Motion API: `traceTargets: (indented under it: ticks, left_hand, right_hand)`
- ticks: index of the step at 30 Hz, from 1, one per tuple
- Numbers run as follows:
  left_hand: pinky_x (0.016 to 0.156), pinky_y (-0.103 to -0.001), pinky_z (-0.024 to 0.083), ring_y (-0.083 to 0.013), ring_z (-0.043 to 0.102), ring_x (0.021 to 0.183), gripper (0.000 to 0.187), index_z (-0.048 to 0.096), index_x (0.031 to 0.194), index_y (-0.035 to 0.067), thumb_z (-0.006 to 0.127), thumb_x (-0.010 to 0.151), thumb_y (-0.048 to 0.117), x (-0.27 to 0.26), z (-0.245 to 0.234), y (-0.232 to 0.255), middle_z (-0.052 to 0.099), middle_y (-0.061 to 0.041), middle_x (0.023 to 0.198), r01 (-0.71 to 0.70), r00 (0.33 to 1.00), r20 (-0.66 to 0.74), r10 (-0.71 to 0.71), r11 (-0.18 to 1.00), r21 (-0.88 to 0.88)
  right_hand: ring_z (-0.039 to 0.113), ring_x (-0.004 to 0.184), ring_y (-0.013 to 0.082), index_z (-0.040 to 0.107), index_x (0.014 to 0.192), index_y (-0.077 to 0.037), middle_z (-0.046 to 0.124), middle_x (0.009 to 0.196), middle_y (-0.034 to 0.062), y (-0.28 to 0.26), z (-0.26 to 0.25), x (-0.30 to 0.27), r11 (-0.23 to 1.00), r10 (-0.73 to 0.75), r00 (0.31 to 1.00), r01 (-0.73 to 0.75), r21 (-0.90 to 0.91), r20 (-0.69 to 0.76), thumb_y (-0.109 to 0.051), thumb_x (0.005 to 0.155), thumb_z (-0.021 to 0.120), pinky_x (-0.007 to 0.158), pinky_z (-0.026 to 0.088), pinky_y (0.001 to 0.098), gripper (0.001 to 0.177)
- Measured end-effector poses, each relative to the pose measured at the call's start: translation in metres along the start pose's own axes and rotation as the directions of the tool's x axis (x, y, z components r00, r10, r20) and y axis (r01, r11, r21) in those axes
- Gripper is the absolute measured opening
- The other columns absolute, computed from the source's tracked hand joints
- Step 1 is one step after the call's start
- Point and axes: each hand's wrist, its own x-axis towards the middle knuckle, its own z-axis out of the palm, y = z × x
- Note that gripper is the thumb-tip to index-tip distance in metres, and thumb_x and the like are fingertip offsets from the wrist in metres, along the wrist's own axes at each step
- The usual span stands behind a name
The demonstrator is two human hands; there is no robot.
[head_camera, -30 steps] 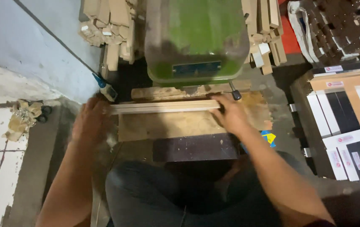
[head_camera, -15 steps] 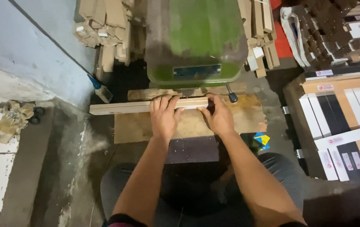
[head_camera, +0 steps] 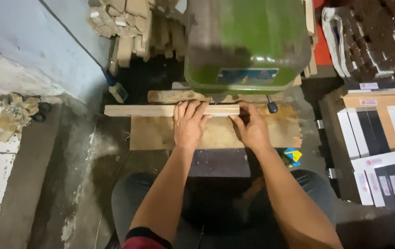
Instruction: Punching holes into long strips of material using a specialized machine.
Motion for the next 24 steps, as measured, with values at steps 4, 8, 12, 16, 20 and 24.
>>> traceTargets:
  ticks: [4, 8, 12, 16, 20, 24]
  left_hand:
    - [0.115, -0.050, 0.035, -0.0277, 0.052, 0.122, 0.040, 0.069, 0.127, 0.018, 0.072, 0.093, 0.039, -0.004, -0.001, -0.001, 0.062, -0.004, 0.116, 0.001, 1.000, 0.003, -0.001, 1.000, -0.002]
    - [0.116, -0.048, 0.035, -0.0256, 0.052, 0.121, 0.037, 0.070, 0.126, 0.019, 0.071, 0.095, 0.040, -0.002, 0.002, -0.001, 0.061, -0.003, 0.115, -0.005, 1.000, -0.022, 0.005, 1.000, 0.000]
    - [0.115, -0.048, 0.036, -0.0272, 0.054, 0.113, 0.034, 0.069, 0.127, 0.018, 0.066, 0.100, 0.038, 0.004, -0.012, 0.008, 0.064, -0.004, 0.121, -0.043, 0.999, 0.028, 0.040, 0.994, 0.096]
    - [0.116, -0.050, 0.035, -0.0278, 0.054, 0.117, 0.034, 0.069, 0.127, 0.019, 0.067, 0.099, 0.037, 0.003, -0.001, 0.003, 0.062, -0.004, 0.118, -0.030, 1.000, 0.009, 0.029, 0.999, 0.018]
    - [0.116, -0.053, 0.035, -0.0292, 0.055, 0.119, 0.037, 0.069, 0.128, 0.017, 0.069, 0.096, 0.036, 0.001, 0.001, 0.000, 0.060, -0.005, 0.115, -0.046, 0.998, -0.035, 0.044, 0.997, -0.063]
    - [0.116, -0.052, 0.035, -0.0301, 0.056, 0.117, 0.038, 0.070, 0.127, 0.016, 0.075, 0.092, 0.028, 0.003, 0.001, 0.000, 0.061, -0.006, 0.114, -0.060, 0.998, -0.041, 0.058, 0.997, -0.058]
  right_hand:
    - [0.070, 0.112, 0.0302, 0.068, 0.127, -0.014, 0.074, 0.119, 0.0120, -0.004, -0.025, -0.002, 0.981, 0.085, 0.996, -0.091, 0.170, 0.040, -0.033, 0.097, 0.075, 0.093, 0.056, 0.0424, 0.036]
    - [0.074, 0.083, 0.0212, 0.062, 0.101, -0.009, 0.077, 0.098, 0.0145, -0.074, -0.114, 0.004, 0.580, 0.345, 0.914, -0.385, 0.718, 0.211, -0.028, 0.111, 0.042, 0.075, 0.058, 0.0323, 0.029]
    - [0.063, 0.078, 0.0141, 0.077, 0.091, -0.010, 0.076, 0.088, 0.0037, -0.077, -0.163, 0.017, 0.837, 0.195, 0.894, -0.366, 0.407, 0.404, -0.044, 0.107, 0.050, 0.073, 0.050, 0.0314, 0.046]
    - [0.069, 0.076, 0.0184, 0.077, 0.117, -0.004, 0.077, 0.084, 0.0131, -0.077, -0.149, 0.025, 0.911, 0.279, 0.905, -0.355, 0.209, 0.321, -0.022, 0.101, 0.066, 0.072, 0.056, 0.0347, 0.026]
    - [0.074, 0.089, 0.0300, 0.076, 0.112, -0.007, 0.076, 0.093, 0.0149, -0.017, -0.094, 0.061, 0.923, 0.380, 0.905, -0.385, -0.014, 0.190, -0.051, 0.102, 0.068, 0.079, 0.057, 0.0492, 0.046]
    - [0.074, 0.087, 0.0391, 0.080, 0.113, -0.003, 0.075, 0.084, 0.0163, 0.050, -0.039, 0.083, 0.960, 0.012, 0.999, -0.025, -0.277, -0.051, -0.025, 0.099, 0.071, 0.076, 0.060, 0.0489, 0.028]
